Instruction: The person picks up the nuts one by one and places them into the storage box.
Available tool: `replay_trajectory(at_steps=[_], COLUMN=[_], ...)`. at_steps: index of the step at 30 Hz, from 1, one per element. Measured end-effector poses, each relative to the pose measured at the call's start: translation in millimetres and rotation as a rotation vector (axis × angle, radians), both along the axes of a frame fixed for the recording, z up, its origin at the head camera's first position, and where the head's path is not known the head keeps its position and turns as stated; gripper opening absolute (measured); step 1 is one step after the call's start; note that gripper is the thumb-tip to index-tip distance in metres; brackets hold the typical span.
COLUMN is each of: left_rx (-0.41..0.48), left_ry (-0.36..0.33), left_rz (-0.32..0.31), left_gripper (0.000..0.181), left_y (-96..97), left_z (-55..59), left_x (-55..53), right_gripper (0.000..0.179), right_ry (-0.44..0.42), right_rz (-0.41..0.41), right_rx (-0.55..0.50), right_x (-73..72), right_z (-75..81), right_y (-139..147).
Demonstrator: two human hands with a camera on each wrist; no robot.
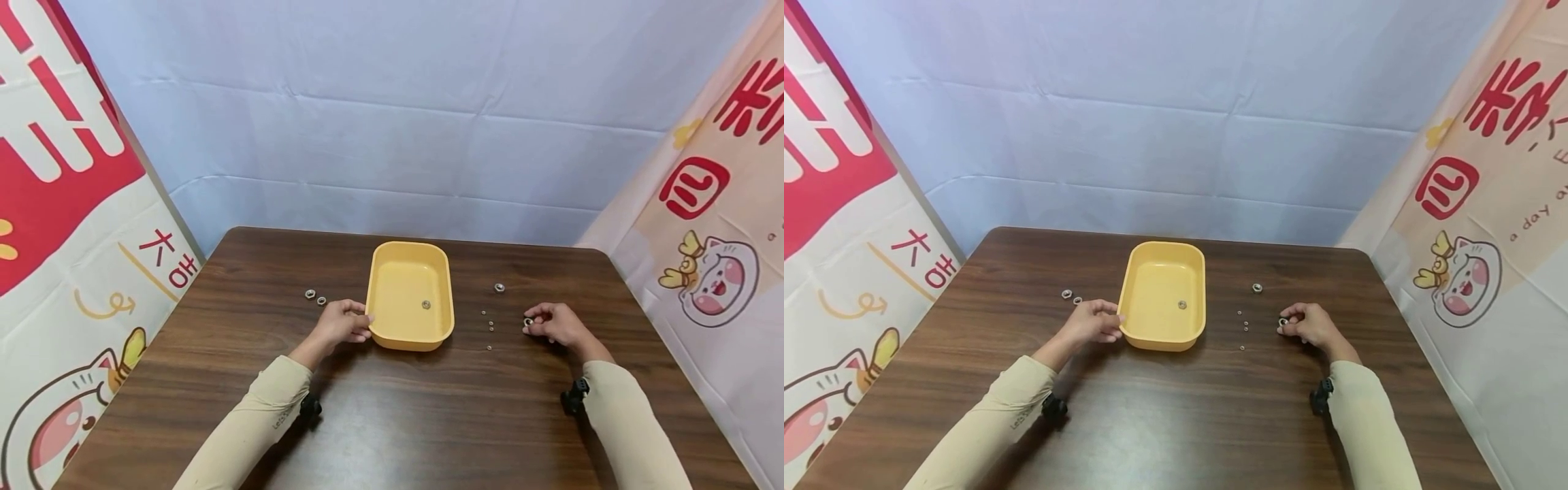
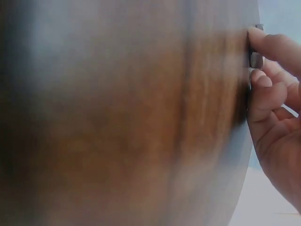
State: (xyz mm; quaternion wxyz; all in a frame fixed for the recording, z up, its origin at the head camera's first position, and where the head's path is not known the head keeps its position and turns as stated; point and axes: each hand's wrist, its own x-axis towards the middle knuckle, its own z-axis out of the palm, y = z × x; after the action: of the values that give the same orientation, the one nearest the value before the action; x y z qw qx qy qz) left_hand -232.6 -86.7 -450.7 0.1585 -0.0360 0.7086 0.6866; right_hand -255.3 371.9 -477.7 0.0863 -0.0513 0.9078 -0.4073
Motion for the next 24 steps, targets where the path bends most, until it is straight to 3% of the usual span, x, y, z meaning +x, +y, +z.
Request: replay_trajectory(at_steps=[6,9,13,16,20,24], left_rx=[-0.003,0.0,0.013,0.015,0.005,0.002], left_ry=[-0.007,-0.009,-0.007,-0.007,-0.003,-0.006], left_rz=[0.005,0.004,-0.011,-0.033,-0.049,-0.041], left_gripper=[0.031,0.032,0.036,0.036,0.035,0.036], left_y=[1.3,1.0,0.3,0.0,0.8,1.1], left_z=[0.4,0.0,1.0,4.9,20.6,31.6], left_x=[-0.3,-0.7,-0.1,2.3,10.7,16.2], right_gripper=[0.025,0.029,0.033,0.027,0.019,0.022], right_ry=[-0.002,0.0,0.027,0.046,0.051,0.043], right_rz=[0.035,0.032,-0.046,-0.121,-0.16,-0.127], right_rx=[-0.013,-0.084,-0.227,-0.445,-0.782,-0.938], right_x=[-3.7,-4.5,-2.6,-0.4,2.5,4.3], right_z=[6.6,12.6,17.1,15.8,10.9,7.2], right_y=[-1.4,-1.2,-4.3,-9.9,-17.6,-22.5])
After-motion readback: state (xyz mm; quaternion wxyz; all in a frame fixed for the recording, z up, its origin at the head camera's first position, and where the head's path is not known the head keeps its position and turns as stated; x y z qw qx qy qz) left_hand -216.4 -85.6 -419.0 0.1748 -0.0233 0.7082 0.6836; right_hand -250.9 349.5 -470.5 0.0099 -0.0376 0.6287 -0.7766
